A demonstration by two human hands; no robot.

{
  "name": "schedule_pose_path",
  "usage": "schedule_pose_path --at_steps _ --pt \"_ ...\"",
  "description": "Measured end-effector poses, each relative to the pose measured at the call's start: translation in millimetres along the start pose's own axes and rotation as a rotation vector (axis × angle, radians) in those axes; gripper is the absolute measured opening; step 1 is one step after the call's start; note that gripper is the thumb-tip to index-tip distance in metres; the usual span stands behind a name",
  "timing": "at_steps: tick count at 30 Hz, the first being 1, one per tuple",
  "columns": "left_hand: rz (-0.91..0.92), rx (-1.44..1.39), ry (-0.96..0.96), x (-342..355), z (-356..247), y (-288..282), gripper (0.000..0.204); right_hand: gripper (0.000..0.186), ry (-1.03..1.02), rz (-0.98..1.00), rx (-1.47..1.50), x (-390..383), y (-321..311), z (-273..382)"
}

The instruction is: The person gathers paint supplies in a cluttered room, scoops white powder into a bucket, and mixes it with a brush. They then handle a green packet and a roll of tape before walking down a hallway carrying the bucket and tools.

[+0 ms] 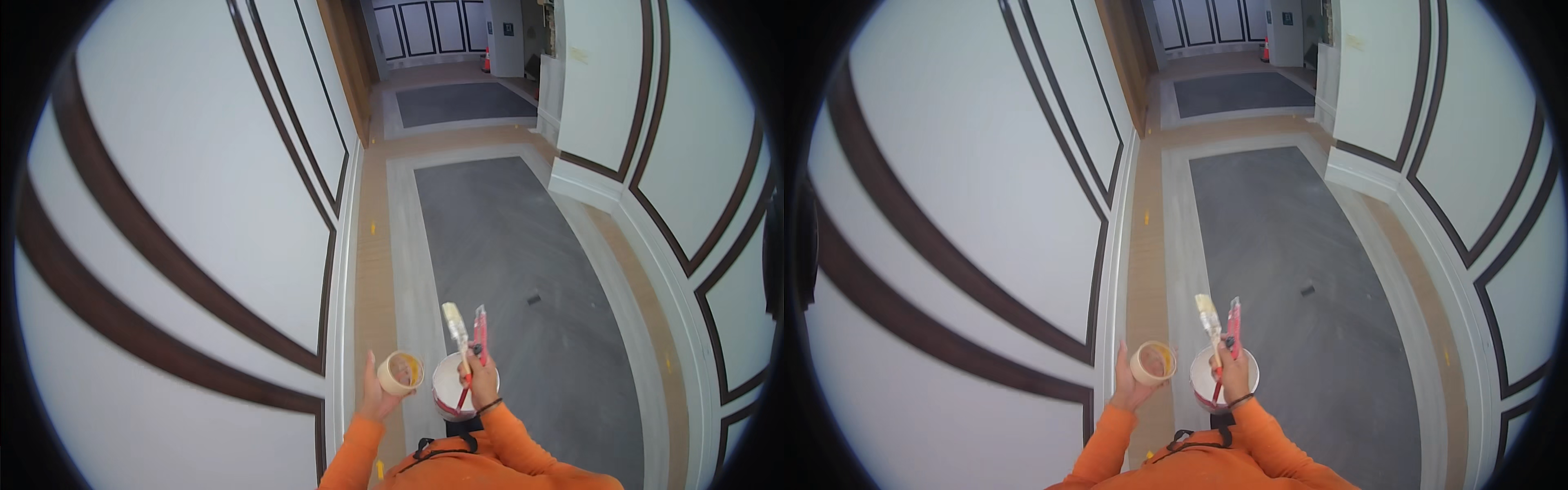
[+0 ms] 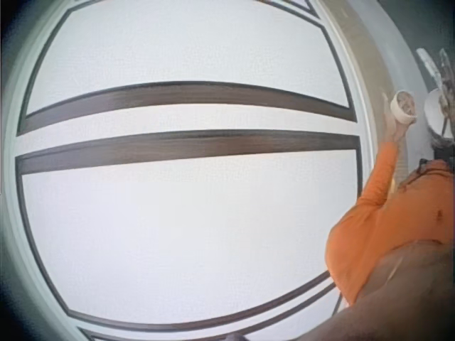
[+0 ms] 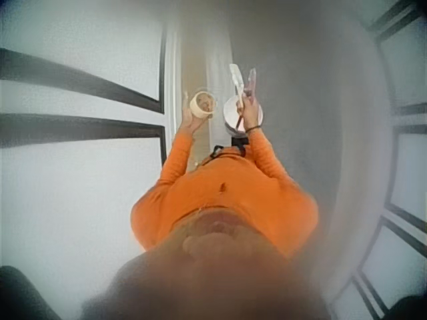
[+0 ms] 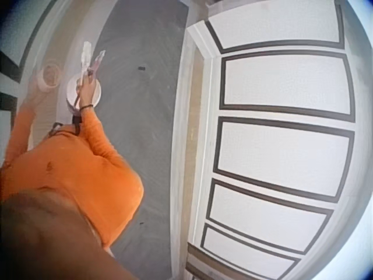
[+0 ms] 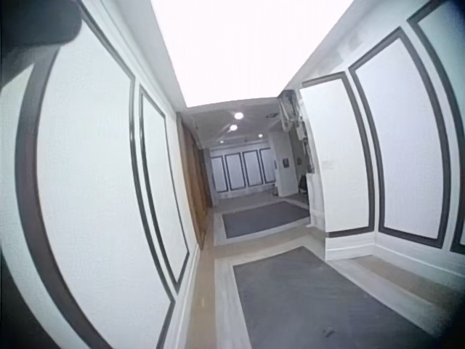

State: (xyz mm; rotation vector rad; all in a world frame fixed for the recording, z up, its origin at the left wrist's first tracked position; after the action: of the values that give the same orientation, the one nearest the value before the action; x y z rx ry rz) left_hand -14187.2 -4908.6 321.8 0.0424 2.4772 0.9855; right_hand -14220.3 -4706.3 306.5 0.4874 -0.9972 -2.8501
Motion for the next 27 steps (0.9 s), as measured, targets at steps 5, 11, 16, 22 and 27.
schedule_pose_path --at_steps 5,11,16,22,27 --pt "-0.144 -0.100 -0.042 146 -27 -22 0.095 0.029 0.033 0.073 -0.083 208 39 48" --pt "-0.194 -0.272 0.043 282 -128 -84 0.101 0.029 -0.001 0.077 -0.088 455 95 86" --pt "-0.349 -0.272 0.119 386 -247 -75 0.102 0.030 0.015 -0.014 -0.004 632 114 162" --pt "-0.206 0.064 0.154 586 -448 18 0.093 0.028 -0.013 -0.064 0.052 791 121 310" --pt "-0.166 0.267 0.258 762 -605 -28 0.093 0.029 -0.110 -0.147 0.161 903 187 301"
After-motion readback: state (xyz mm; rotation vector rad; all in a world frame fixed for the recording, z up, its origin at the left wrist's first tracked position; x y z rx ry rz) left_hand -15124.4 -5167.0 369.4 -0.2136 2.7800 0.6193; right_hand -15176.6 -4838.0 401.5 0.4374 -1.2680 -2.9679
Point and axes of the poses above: each hand's wrist, its own x-axis towards the middle knuckle, its own y-axis out of the palm, z = x × y, the point moved 10 cm from there along x, towards the middle knuckle, and after that the axes turned 5 degrees about z, right-handed, at the moved point
